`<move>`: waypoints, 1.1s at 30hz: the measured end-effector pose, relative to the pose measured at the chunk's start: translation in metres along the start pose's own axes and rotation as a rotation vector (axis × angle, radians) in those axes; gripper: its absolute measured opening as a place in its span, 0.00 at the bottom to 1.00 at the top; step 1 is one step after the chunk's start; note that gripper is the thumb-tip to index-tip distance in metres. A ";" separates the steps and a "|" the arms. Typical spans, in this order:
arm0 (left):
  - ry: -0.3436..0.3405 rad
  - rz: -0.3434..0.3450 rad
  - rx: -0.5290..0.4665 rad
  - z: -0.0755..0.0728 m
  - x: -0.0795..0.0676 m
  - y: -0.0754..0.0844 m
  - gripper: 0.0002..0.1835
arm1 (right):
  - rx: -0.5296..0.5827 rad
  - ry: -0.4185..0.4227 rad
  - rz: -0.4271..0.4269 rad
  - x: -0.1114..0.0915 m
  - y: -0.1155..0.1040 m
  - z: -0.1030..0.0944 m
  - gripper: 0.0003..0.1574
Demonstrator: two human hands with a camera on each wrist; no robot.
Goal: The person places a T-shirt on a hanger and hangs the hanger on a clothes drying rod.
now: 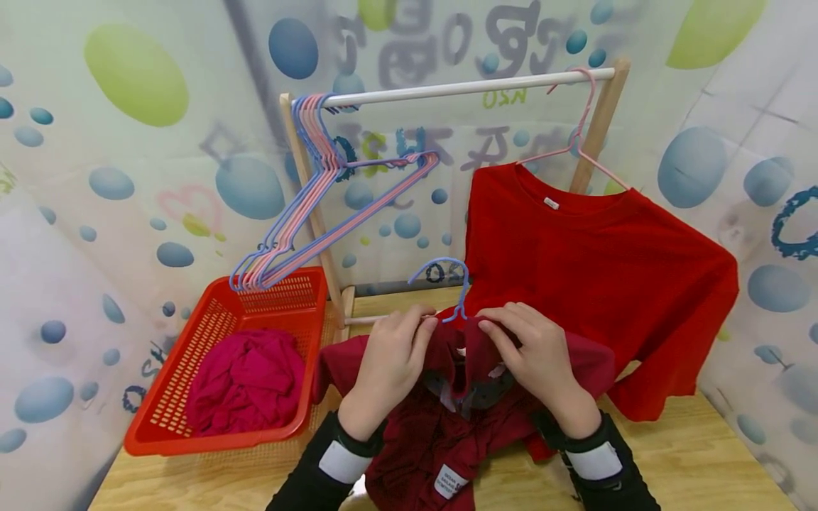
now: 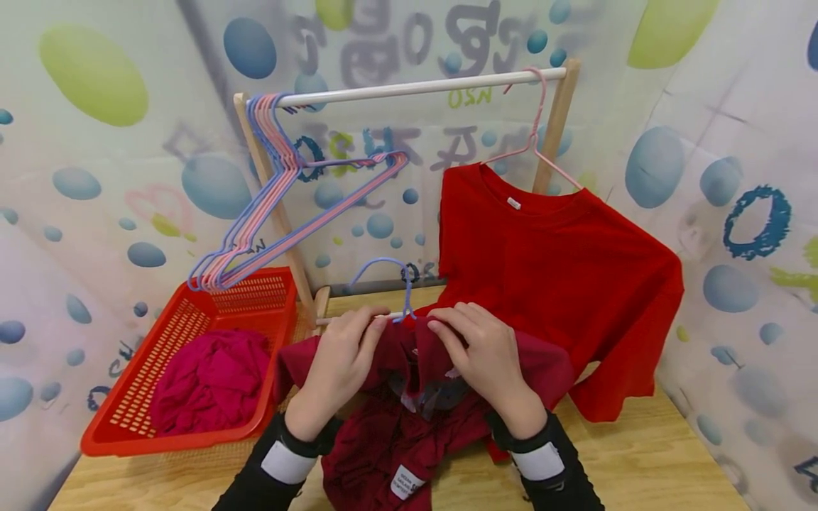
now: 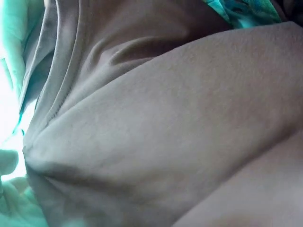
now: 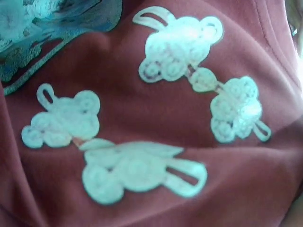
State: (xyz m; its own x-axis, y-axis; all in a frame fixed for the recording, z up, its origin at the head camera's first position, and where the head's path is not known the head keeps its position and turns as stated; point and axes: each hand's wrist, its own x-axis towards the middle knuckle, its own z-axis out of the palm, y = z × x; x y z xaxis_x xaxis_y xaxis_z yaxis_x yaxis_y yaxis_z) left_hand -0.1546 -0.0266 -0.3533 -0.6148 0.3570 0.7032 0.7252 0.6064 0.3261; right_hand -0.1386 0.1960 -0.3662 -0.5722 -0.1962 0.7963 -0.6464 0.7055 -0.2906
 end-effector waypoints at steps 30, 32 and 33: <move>-0.263 -0.444 -0.041 -0.087 -0.046 -0.063 0.23 | 0.067 0.024 0.020 0.000 0.019 -0.022 0.13; -0.248 -0.453 -0.047 -0.089 -0.046 -0.064 0.20 | 0.080 0.026 0.015 0.000 0.021 -0.023 0.13; -0.235 -0.456 -0.046 -0.090 -0.046 -0.064 0.19 | 0.089 0.026 0.014 0.000 0.022 -0.024 0.13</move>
State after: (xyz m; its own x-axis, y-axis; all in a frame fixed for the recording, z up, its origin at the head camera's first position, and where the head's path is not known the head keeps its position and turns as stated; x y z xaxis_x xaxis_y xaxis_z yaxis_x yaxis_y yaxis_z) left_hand -0.1446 -0.1461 -0.3494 -0.9211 0.2166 0.3234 0.3764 0.7076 0.5981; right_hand -0.1407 0.2278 -0.3595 -0.5694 -0.1681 0.8047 -0.6811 0.6446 -0.3472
